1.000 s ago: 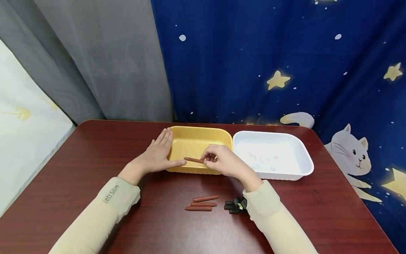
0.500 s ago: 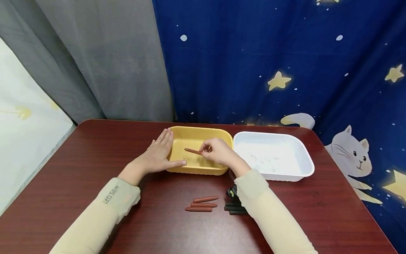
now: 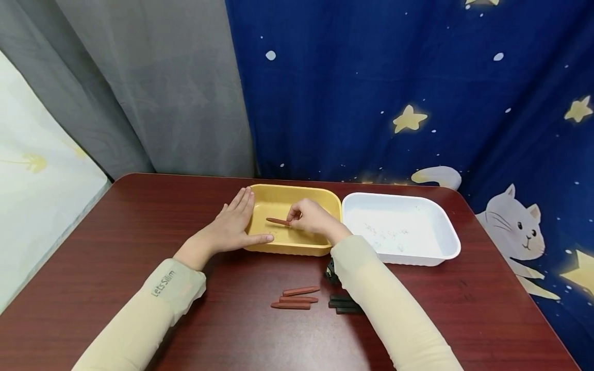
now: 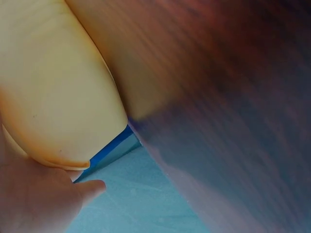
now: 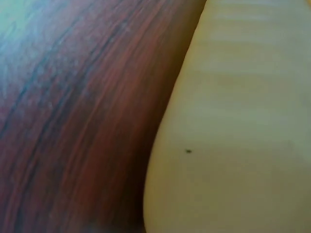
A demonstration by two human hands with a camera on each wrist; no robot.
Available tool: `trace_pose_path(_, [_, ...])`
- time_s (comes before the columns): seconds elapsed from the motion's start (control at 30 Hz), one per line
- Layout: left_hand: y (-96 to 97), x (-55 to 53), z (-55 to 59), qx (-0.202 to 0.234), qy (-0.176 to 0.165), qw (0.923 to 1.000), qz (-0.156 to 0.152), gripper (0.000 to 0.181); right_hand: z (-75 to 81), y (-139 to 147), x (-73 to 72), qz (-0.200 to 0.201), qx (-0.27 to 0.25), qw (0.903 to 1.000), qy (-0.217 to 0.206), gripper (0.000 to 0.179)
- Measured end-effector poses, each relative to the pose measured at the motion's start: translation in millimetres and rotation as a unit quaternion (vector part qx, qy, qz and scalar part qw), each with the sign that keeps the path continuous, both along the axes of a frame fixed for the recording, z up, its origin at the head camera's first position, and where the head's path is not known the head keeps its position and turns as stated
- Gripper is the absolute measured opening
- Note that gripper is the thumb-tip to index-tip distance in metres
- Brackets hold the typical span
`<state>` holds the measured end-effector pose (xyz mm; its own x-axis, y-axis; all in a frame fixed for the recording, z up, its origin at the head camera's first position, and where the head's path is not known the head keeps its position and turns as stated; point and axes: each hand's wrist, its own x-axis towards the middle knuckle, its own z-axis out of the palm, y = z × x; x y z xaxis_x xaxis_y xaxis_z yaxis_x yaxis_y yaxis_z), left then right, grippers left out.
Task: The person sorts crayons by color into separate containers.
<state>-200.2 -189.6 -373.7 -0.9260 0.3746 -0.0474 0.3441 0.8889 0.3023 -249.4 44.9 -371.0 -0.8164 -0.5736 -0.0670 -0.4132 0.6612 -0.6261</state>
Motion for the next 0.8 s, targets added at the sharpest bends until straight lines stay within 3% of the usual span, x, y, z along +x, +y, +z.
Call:
trace_pose_path(0.4, [3.7, 1.4, 0.3, 0.013, -0.007, 0.9999, -0.001, 0.127, -10.6, 7, -0.9, -0.021, 0.027, 0.9994, -0.001, 0.004])
trace_pose_path(0.63, [3.8, 1.1, 0.5, 0.008, -0.013, 0.9999, 0.002, 0.129, -1.3, 16, 5.9, -0.027, 0.030, 0.9990, 0.016, 0.007])
trace_pose_path(0.8, [2.5, 0.4, 2.0, 0.008, -0.013, 0.9999, 0.007, 0.128, 10.3, 23, 16.1, -0.016, 0.014, 0.9985, 0.051, 0.010])
